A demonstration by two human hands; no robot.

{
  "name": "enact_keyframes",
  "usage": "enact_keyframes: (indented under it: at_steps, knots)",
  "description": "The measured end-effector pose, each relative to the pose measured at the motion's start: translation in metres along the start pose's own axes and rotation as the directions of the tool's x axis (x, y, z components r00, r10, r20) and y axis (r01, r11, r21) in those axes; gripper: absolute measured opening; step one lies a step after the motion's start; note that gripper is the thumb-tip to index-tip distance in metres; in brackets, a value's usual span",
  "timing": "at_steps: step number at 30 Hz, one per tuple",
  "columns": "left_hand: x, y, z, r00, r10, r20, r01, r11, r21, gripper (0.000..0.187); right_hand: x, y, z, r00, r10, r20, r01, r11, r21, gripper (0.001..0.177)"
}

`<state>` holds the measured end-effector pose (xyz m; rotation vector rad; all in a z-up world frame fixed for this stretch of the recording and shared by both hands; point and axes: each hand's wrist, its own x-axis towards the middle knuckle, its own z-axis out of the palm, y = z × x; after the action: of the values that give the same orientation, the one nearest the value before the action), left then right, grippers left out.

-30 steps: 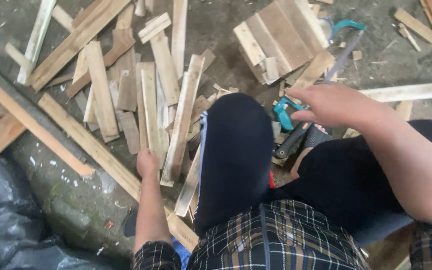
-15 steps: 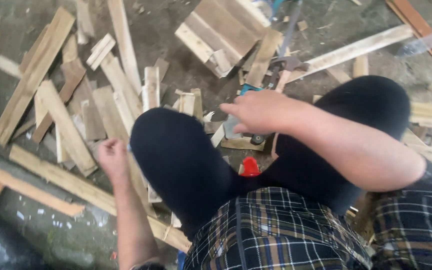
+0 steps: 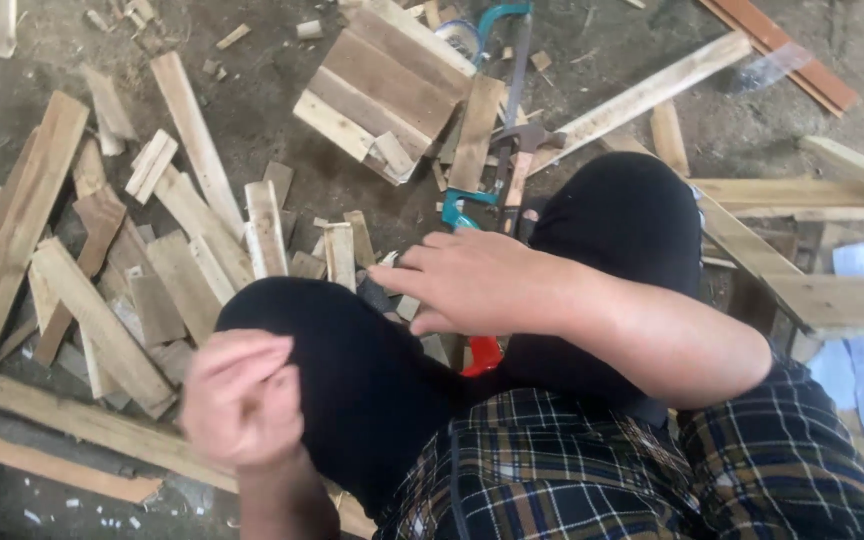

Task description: The person is hammering nails into wooden planks to join them together on a workshop floor.

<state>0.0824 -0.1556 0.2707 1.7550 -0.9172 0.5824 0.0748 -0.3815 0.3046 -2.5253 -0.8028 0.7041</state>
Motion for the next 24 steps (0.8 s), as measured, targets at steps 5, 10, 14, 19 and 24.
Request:
enact_keyframes:
  at_steps: [5,10,14,19,24]
  knots:
    - [-0.011,-0.01,-0.022,0.926,-0.325,-0.191,0.362,0.908,0.212,0.007,-0.005,0.006,-0.007,1.0,-0.004,0.028,0.002,0.998,0.07,0.059]
    - [-0.096,-0.064,-0.062,0.531,-0.827,-0.182,0.832,0.47,0.295,0.022,-0.005,0.006,-0.014,0.999,0.017,0.038,-0.022,0.994,0.11,0.055]
    - [-0.183,-0.099,-0.067,0.234,-0.972,-0.032,0.621,0.124,0.774,0.043,-0.008,0.015,0.003,0.994,0.107,0.013,-0.106,0.993,-0.051,0.065]
    - [-0.205,-0.098,-0.057,-0.072,-0.981,-0.179,0.702,-0.177,0.69,0.058,-0.016,0.033,0.031,0.986,0.02,-0.165,-0.039,0.992,-0.116,0.067]
    - [-0.246,-0.107,-0.036,-0.058,-0.981,-0.187,0.694,-0.174,0.698,0.08,-0.016,0.033,0.033,0.985,0.033,-0.171,-0.012,0.992,0.122,0.067]
